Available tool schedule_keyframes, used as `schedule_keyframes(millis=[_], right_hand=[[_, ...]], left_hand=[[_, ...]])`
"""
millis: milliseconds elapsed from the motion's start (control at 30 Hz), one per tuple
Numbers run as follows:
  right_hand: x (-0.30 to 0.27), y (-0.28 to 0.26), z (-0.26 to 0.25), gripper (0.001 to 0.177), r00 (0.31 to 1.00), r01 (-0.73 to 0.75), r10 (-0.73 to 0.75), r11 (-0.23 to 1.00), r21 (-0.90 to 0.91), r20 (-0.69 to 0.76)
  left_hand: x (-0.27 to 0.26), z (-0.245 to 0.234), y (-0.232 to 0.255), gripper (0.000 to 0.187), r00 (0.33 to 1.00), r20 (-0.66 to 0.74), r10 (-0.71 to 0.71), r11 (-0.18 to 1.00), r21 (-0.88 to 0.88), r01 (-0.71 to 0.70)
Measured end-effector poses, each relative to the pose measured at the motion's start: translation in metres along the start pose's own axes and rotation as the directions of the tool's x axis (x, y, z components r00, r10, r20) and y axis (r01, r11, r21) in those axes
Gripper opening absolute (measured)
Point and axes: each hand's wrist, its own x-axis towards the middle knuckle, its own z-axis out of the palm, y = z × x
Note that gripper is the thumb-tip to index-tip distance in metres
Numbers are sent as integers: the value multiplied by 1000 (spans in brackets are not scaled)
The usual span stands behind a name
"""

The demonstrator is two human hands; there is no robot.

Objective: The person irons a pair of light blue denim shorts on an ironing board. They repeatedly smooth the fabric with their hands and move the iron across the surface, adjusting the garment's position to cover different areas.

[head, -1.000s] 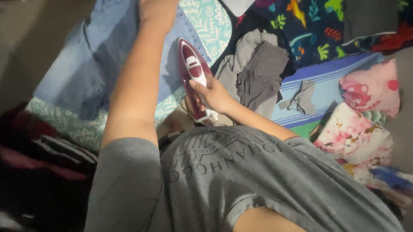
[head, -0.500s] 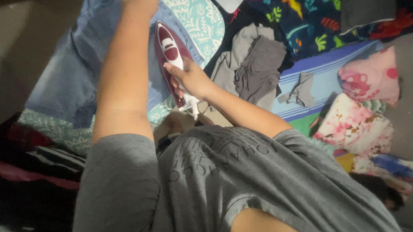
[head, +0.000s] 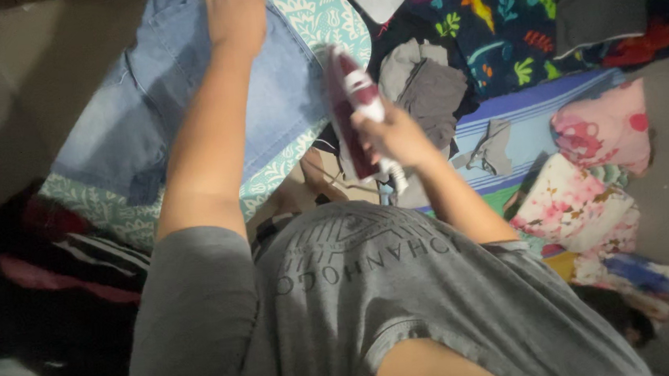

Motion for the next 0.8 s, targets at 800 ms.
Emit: schedule_keyframes(millis=[800], right_hand=[[208,-147,-109,11,888,406,-459,769,-494,14]], left_hand=[[-146,-30,130,64,998,-12,60,995,-75,-61]])
